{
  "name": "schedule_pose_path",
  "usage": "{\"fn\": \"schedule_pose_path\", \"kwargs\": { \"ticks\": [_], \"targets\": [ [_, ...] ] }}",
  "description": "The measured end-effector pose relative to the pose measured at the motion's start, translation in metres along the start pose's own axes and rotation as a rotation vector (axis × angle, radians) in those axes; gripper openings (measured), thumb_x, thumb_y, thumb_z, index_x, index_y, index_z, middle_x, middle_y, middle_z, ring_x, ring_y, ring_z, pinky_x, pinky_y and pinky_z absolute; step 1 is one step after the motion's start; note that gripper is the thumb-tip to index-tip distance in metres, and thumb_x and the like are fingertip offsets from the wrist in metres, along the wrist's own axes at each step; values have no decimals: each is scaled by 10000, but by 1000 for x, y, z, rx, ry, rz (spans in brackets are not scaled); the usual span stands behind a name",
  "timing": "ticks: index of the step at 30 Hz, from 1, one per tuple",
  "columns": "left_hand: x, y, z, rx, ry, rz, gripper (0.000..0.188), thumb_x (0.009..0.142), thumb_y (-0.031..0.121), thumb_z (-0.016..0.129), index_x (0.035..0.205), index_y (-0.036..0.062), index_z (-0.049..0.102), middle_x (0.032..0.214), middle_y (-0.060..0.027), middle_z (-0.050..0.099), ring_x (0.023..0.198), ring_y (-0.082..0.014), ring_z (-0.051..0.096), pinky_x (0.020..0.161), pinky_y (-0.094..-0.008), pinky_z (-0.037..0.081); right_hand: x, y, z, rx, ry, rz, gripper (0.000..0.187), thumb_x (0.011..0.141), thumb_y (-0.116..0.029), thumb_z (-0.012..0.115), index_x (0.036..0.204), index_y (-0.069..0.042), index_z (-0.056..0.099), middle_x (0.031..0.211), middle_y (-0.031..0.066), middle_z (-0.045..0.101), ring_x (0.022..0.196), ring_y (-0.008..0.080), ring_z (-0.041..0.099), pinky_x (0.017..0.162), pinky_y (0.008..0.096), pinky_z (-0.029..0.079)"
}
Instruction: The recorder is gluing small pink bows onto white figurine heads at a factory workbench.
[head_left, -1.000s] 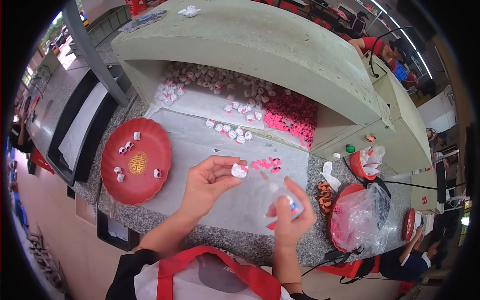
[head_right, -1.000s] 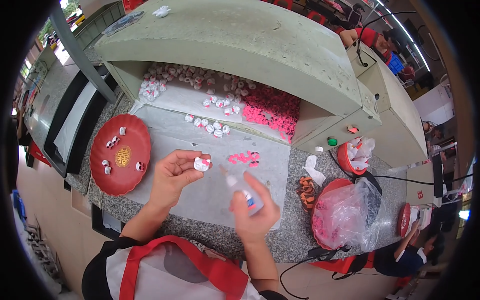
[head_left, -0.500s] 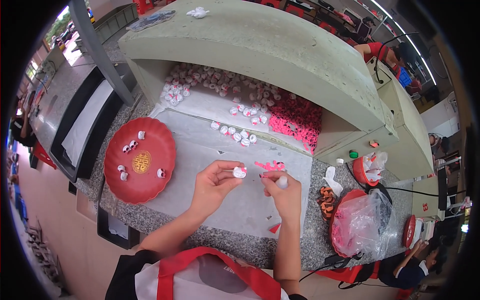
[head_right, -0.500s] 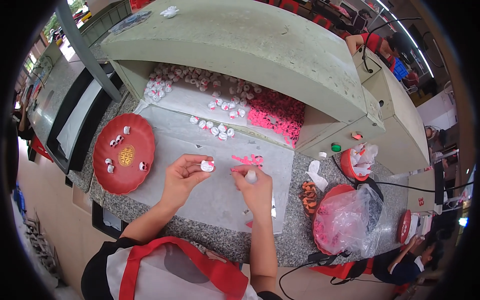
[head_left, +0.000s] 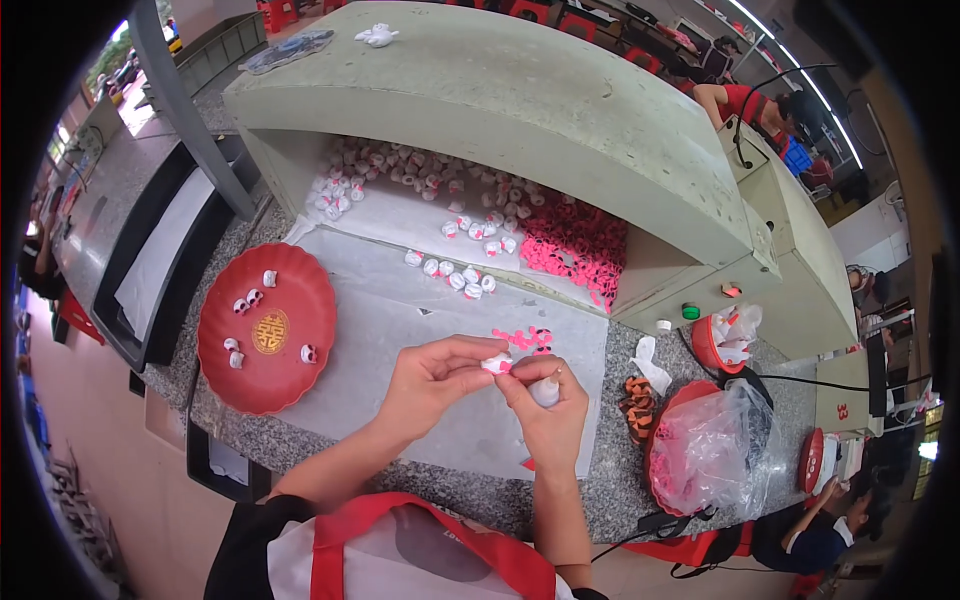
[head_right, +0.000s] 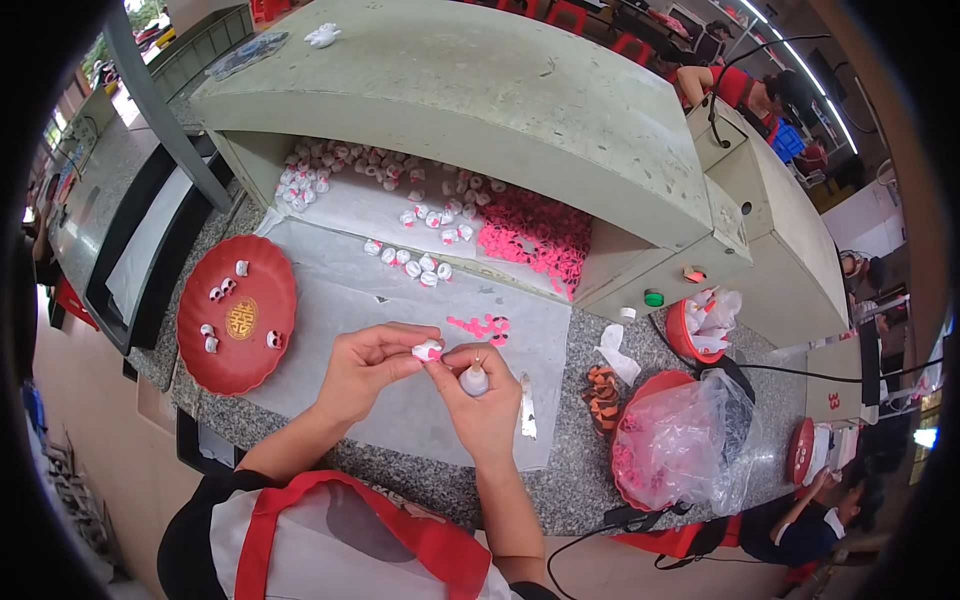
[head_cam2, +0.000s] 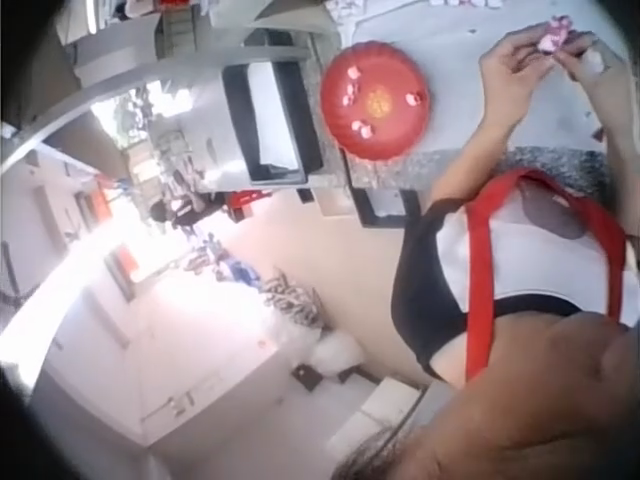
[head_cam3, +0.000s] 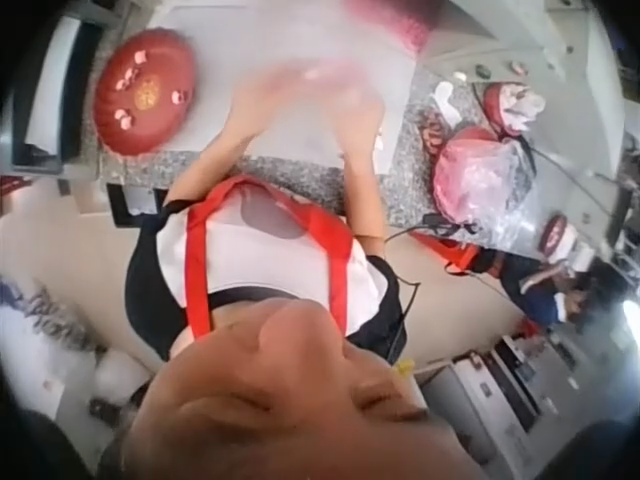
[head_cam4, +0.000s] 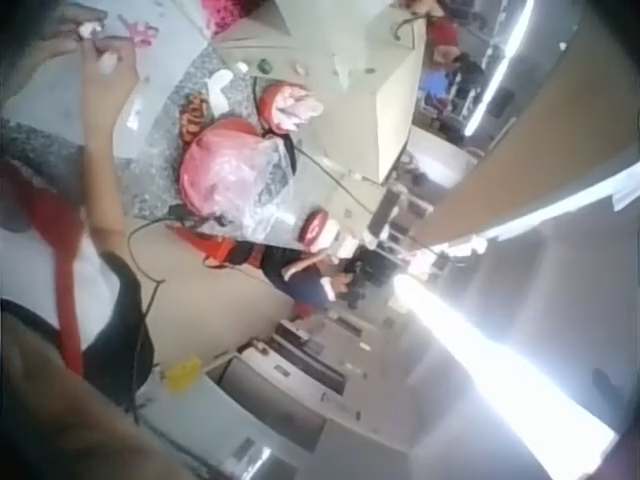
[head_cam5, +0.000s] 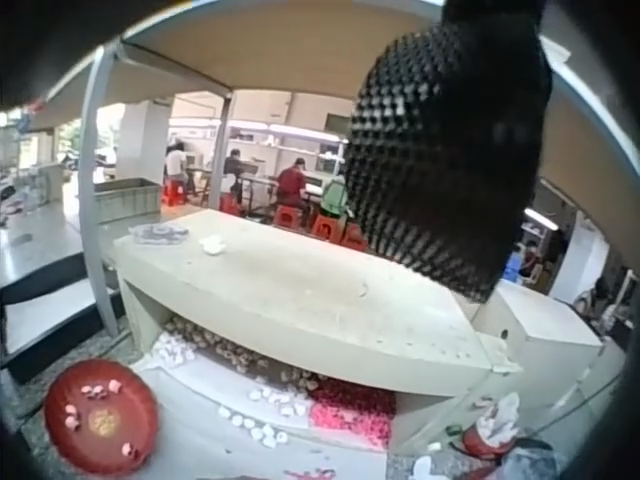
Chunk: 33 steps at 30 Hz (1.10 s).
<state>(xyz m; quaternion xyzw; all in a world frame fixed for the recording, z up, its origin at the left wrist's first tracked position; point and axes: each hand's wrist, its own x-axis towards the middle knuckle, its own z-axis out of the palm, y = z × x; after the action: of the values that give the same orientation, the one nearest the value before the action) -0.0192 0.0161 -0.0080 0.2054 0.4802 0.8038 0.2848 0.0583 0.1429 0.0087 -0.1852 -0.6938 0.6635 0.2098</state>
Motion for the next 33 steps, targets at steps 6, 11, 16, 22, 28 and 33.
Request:
{"fn": "schedule_pose_path", "kwargs": {
  "ticks": [6, 11, 16, 22, 28, 33],
  "targets": [
    [3, -3, 8, 7, 57, -1, 272, 782, -56, 536, 1054, -43, 539, 1070, -147, 553, 971, -178, 546, 833, -281, 449, 8, 5, -3, -30, -53, -127, 191, 694, 20, 667, 875, -3, 611, 782, 45, 584, 665, 81, 542, 590, 192, 429],
    [4, -6, 6, 32, 64, -16, 252, 781, -59, 536, 1032, -49, 552, 1011, -121, 570, 932, -164, 552, 823, -272, 446, 12, 8, -10, -89, -122, -139, 181, 689, 32, 661, 861, 1, 615, 778, 50, 581, 673, 88, 549, 600, 196, 434],
    [1, -6, 4, 26, 86, -8, 235, 783, -49, 539, 1016, -39, 569, 968, -106, 582, 898, -160, 560, 803, -269, 454, 8, 8, -1, -5, -81, -105, 186, 682, 69, 645, 855, 22, 594, 788, 35, 559, 672, 64, 518, 574, 169, 405],
    [1, 7, -1, -304, 180, -234, 264, 786, 1, 565, 1048, -20, 541, 867, -98, 597, 849, -151, 575, 755, -260, 475, 7, -4, 2, -140, -74, -188, 214, 670, 77, 648, 864, 22, 577, 824, 61, 567, 657, 88, 546, 571, 182, 425],
    [-22, 20, -3, -6, 16, 101, 231, 781, -11, 576, 1001, -31, 509, 853, -102, 593, 822, -155, 597, 694, -252, 502, -8, -8, 15, 178, -172, -180, 206, 696, 72, 632, 883, 10, 573, 889, 95, 587, 656, 111, 562, 537, 209, 460],
    [-43, 34, -15, 82, -11, 80, 216, 780, -40, 563, 987, -42, 501, 862, -116, 598, 799, -163, 605, 685, -255, 503, -10, -1, 24, 350, -347, -44, 201, 716, 61, 626, 897, 15, 552, 866, 101, 587, 661, 121, 570, 525, 212, 463]
  ]
}}
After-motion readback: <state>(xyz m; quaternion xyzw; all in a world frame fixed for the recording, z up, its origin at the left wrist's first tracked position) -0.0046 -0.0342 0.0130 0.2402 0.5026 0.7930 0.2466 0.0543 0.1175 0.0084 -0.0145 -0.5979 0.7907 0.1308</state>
